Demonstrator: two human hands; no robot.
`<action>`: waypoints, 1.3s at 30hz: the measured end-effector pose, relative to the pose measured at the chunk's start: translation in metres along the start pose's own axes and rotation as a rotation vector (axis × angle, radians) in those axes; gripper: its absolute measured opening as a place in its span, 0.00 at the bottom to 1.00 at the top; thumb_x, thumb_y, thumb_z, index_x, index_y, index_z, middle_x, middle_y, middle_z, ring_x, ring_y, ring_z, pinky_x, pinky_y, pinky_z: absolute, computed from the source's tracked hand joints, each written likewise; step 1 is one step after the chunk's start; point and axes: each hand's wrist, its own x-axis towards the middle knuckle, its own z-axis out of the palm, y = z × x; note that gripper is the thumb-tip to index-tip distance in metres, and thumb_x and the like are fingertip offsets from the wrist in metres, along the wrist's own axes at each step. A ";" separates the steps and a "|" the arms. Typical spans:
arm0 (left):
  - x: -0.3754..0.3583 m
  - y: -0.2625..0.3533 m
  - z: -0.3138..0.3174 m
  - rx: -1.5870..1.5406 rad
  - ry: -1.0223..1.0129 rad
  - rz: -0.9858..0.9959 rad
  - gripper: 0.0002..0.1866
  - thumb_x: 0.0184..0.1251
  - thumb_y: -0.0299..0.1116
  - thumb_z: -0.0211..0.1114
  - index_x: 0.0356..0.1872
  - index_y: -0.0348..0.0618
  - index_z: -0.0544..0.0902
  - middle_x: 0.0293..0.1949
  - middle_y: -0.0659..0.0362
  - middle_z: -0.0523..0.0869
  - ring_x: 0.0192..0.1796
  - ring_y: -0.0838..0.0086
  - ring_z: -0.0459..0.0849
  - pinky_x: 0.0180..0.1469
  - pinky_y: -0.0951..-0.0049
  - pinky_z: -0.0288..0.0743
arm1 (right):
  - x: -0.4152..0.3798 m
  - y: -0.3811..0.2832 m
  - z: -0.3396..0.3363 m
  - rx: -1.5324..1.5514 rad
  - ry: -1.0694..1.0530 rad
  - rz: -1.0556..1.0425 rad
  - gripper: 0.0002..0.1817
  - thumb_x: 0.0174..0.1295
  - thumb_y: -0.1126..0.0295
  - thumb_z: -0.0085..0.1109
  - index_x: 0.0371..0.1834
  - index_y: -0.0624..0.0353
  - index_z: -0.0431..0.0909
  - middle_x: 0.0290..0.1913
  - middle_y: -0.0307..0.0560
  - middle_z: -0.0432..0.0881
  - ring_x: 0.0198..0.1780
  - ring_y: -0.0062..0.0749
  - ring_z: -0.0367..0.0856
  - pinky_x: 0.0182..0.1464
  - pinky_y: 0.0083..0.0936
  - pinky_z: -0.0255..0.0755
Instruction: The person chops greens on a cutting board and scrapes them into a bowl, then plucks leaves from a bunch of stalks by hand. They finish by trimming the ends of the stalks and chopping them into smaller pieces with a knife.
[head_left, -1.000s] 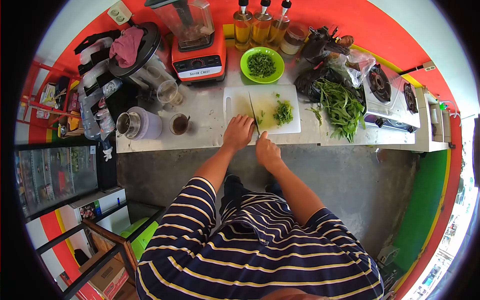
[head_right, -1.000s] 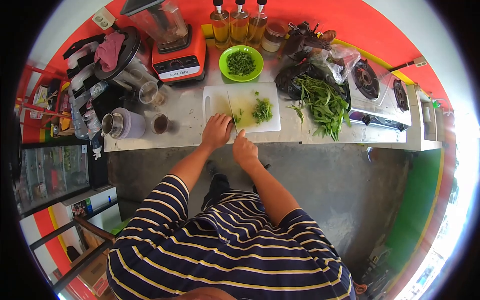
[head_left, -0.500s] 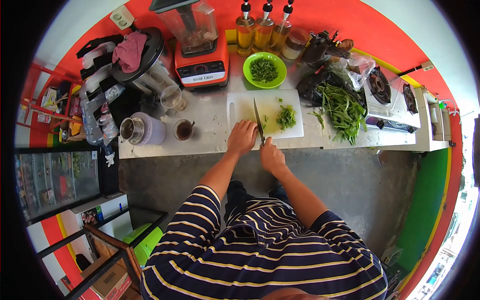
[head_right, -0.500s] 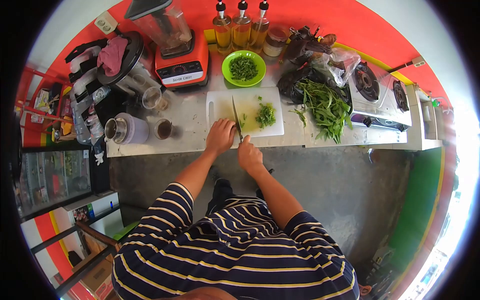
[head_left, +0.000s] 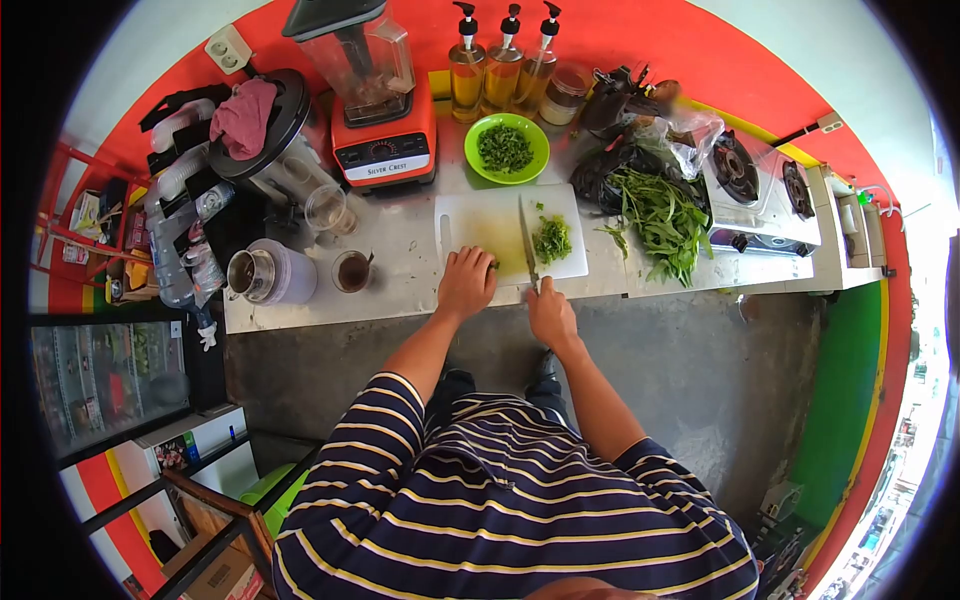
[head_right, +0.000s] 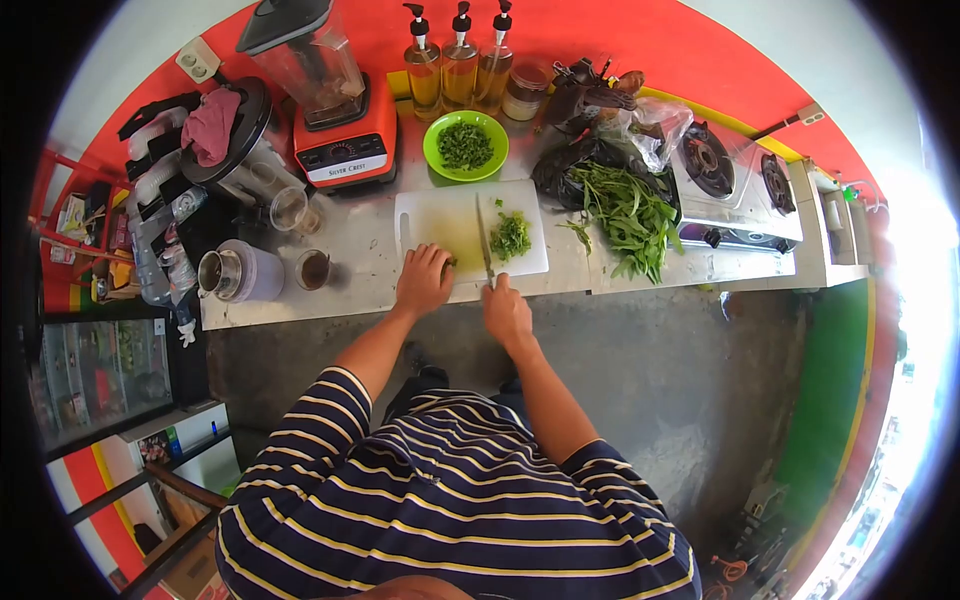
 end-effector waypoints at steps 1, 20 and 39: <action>0.000 -0.001 0.000 -0.019 0.001 0.004 0.07 0.67 0.33 0.60 0.42 0.44 0.78 0.42 0.56 0.78 0.49 0.59 0.76 0.54 0.57 0.67 | -0.002 -0.001 0.003 -0.006 0.000 -0.002 0.20 0.76 0.55 0.50 0.53 0.64 0.67 0.41 0.75 0.85 0.47 0.75 0.83 0.52 0.63 0.75; -0.003 0.000 0.013 -0.156 0.097 -0.100 0.07 0.66 0.27 0.62 0.44 0.44 0.82 0.42 0.55 0.82 0.50 0.54 0.78 0.53 0.54 0.69 | -0.004 -0.022 0.009 -0.193 -0.044 -0.175 0.18 0.75 0.57 0.54 0.51 0.64 0.72 0.41 0.71 0.87 0.44 0.67 0.87 0.50 0.56 0.80; -0.008 0.014 0.010 -0.125 0.108 -0.289 0.06 0.67 0.29 0.64 0.43 0.47 0.85 0.41 0.56 0.82 0.49 0.55 0.79 0.50 0.53 0.70 | 0.000 -0.042 0.009 -0.465 -0.100 -0.187 0.14 0.72 0.69 0.51 0.55 0.66 0.68 0.43 0.65 0.89 0.49 0.56 0.90 0.53 0.46 0.83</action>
